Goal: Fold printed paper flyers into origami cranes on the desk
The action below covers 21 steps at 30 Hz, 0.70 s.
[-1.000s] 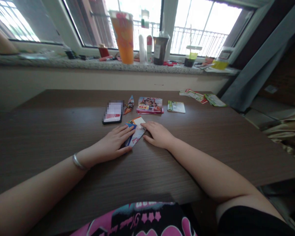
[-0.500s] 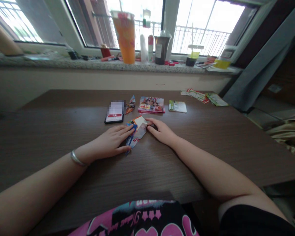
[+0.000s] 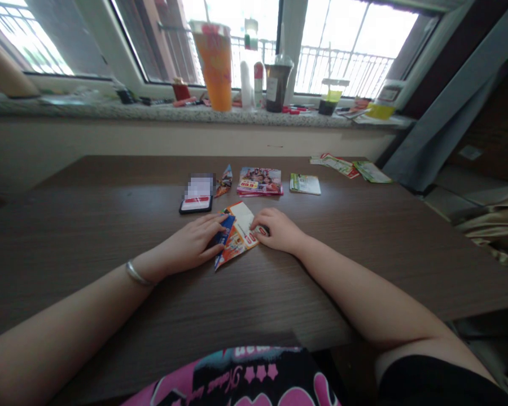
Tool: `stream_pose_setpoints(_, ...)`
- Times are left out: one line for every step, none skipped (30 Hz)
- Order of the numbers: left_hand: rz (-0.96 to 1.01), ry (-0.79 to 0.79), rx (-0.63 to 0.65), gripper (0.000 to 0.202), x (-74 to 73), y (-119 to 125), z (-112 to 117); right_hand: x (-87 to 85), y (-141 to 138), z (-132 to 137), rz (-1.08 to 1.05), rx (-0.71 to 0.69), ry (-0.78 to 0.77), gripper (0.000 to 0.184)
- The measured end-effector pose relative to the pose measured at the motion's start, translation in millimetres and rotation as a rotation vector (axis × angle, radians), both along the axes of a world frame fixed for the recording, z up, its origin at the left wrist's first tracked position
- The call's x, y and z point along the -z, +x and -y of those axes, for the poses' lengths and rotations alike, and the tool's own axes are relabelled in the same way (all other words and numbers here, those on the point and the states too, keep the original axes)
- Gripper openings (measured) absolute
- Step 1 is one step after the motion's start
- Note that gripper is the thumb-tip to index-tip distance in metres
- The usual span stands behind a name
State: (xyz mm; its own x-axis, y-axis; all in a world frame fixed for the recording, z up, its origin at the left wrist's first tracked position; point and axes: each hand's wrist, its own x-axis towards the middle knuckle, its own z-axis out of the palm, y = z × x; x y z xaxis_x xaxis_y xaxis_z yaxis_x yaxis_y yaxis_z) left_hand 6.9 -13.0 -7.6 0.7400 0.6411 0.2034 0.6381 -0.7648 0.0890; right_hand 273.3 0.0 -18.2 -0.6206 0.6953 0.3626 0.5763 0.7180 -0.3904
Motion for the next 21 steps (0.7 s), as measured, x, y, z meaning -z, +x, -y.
stream_pose_setpoints(0.001, -0.018, -0.019, 0.047, 0.2, 0.4, 0.0, -0.3, 0.2, 0.4, 0.013, -0.007, 0.005, 0.018)
stream_pose_setpoints(-0.003, -0.040, -0.039, 0.052, 0.6, 0.7, -0.3, -0.5, 0.2, 0.7, 0.025, -0.012, 0.006, 0.023)
stream_pose_setpoints(-0.011, -0.065, -0.059, 0.056, 1.1, 0.8, -0.7, -0.7, 0.2, 1.0, 0.039, -0.019, 0.002, 0.028)
stream_pose_setpoints(-0.021, -0.090, -0.077, 0.061, 1.7, 0.9, -1.3, -0.8, 0.1, 1.2, 0.053, -0.029, -0.003, 0.032)
stream_pose_setpoints(-0.029, -0.109, -0.093, 0.066, 2.4, 0.8, -1.9, -0.7, -0.1, 1.5, 0.069, -0.039, -0.011, 0.037)
stream_pose_setpoints(-0.036, -0.122, -0.109, 0.070, 3.1, 0.7, -2.5, -0.6, -0.2, 1.8, 0.087, -0.046, -0.021, 0.042)
stream_pose_setpoints(-0.043, -0.129, -0.125, 0.074, 3.6, 0.7, -3.1, -0.3, -0.4, 2.2, 0.104, -0.048, -0.032, 0.048)
stream_pose_setpoints(-0.049, -0.130, -0.144, 0.077, 4.1, 0.7, -3.5, 0.0, -0.6, 2.6, 0.120, -0.042, -0.042, 0.055)
stream_pose_setpoints(-0.056, -0.130, -0.161, 0.078, 4.5, 0.7, -3.9, 0.4, -0.7, 3.0, 0.134, -0.031, -0.050, 0.063)
stream_pose_setpoints(-0.062, -0.130, -0.173, 0.078, 4.7, 0.7, -4.2, 0.8, -0.9, 3.4, 0.147, -0.018, -0.056, 0.071)
stream_pose_setpoints(-0.065, -0.130, -0.181, 0.077, 4.8, 0.8, -4.5, 1.1, -1.0, 3.9, 0.158, -0.005, -0.059, 0.078)
stream_pose_setpoints(-0.061, -0.130, -0.187, 0.075, 4.9, 1.0, -4.9, 1.2, -1.2, 4.2, 0.169, 0.007, -0.061, 0.083)
stream_pose_setpoints(-0.048, -0.129, -0.194, 0.073, 4.9, 1.1, -5.3, 1.2, -1.3, 4.5, 0.181, 0.016, -0.063, 0.085)
stream_pose_setpoints(-0.029, -0.128, -0.200, 0.072, 5.0, 1.1, -5.8, 1.1, -1.4, 4.8, 0.194, 0.022, -0.066, 0.086)
stream_pose_setpoints(-0.009, -0.127, -0.207, 0.071, 5.2, 1.2, -6.3, 0.8, -1.4, 5.0, 0.205, 0.027, -0.071, 0.085)
stream_pose_setpoints(0.010, -0.126, -0.214, 0.070, 5.4, 1.2, -6.7, 0.5, -1.4, 5.1, 0.213, 0.032, -0.075, 0.084)
stream_pose_setpoints(0.020, -0.127, -0.217, 0.070, 5.7, 1.3, -6.9, 0.2, -1.1, 5.2, 0.215, 0.035, -0.080, 0.084)
stream_pose_setpoints(0.022, -0.130, -0.215, 0.070, 5.9, 1.4, -7.1, 0.0, -0.7, 5.1, 0.214, 0.033, -0.085, 0.084)
stream_pose_setpoints(0.019, -0.134, -0.208, 0.069, 6.1, 1.5, -7.1, -0.1, -0.2, 5.1, 0.211, 0.026, -0.088, 0.083)
stream_pose_setpoints(0.016, -0.138, -0.198, 0.069, 6.1, 1.8, -6.9, 0.0, 0.4, 4.9, 0.207, 0.012, -0.091, 0.080)
stream_pose_setpoints(0.015, -0.140, -0.184, 0.069, 5.9, 2.2, -6.7, 0.1, 1.2, 4.7, 0.203, -0.010, -0.093, 0.075)
